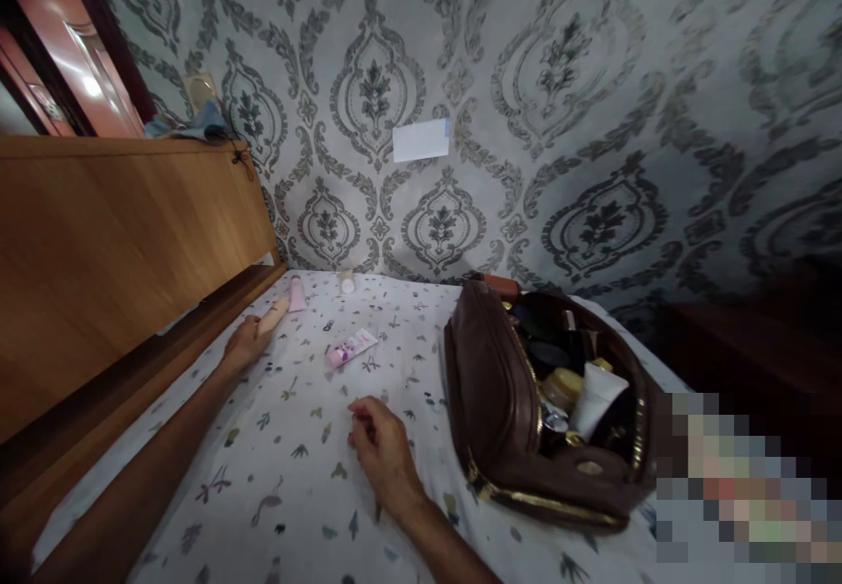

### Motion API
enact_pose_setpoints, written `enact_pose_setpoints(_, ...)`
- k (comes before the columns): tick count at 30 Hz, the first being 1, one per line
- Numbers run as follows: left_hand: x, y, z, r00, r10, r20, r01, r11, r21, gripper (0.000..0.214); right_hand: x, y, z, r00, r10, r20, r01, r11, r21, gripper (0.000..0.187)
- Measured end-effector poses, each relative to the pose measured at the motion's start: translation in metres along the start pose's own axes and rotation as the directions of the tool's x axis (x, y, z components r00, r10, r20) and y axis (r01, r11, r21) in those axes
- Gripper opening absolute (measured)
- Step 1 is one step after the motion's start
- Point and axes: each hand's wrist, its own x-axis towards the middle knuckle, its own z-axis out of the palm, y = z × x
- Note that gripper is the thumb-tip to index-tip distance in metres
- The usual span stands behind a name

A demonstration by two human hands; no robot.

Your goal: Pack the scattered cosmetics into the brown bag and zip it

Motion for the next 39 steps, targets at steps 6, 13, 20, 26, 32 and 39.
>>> enact_pose_setpoints(6, -0.041, 0.018, 0.014, 0.954, 0.155, 0.256, -0.012, 0.875, -0.484, 0.045, 0.001, -0.007, -0.003, 0.998, 0.062, 0.004, -0.062, 0.993, 0.100, 0.035)
enact_pose_setpoints(13, -0.108, 0.059, 0.028, 0.531, 0.539, 0.654, 0.443, 0.481, -0.757, 0.047, 0.004, -0.017, -0.007, 0.991, 0.113, -0.067, -0.088, 0.948, 0.305, 0.061)
enact_pose_setpoints(20, -0.140, 0.072, 0.039, 0.353, 0.567, 0.745, 0.572, 0.499, -0.651, 0.047, 0.006, -0.025, -0.014, 0.996, 0.089, -0.028, -0.060, 0.842, 0.536, 0.042)
enact_pose_setpoints(26, -0.141, 0.066, 0.041, 0.329, 0.563, 0.758, 0.602, 0.493, -0.628, 0.043, 0.005, -0.044, -0.018, 0.991, 0.121, -0.055, -0.064, 0.797, 0.601, 0.042)
enact_pose_setpoints(32, -0.141, 0.061, 0.034, 0.204, 0.646, 0.736, 0.594, 0.516, -0.617, 0.050, 0.010, -0.046, -0.026, 0.963, 0.204, -0.174, -0.035, 0.740, 0.672, 0.047)
enact_pose_setpoints(39, -0.142, 0.058, 0.039, 0.133, 0.633, 0.763, 0.515, 0.614, -0.598, 0.037, 0.013, -0.043, -0.033, 0.954, 0.247, -0.170, -0.048, 0.685, 0.727, 0.053)
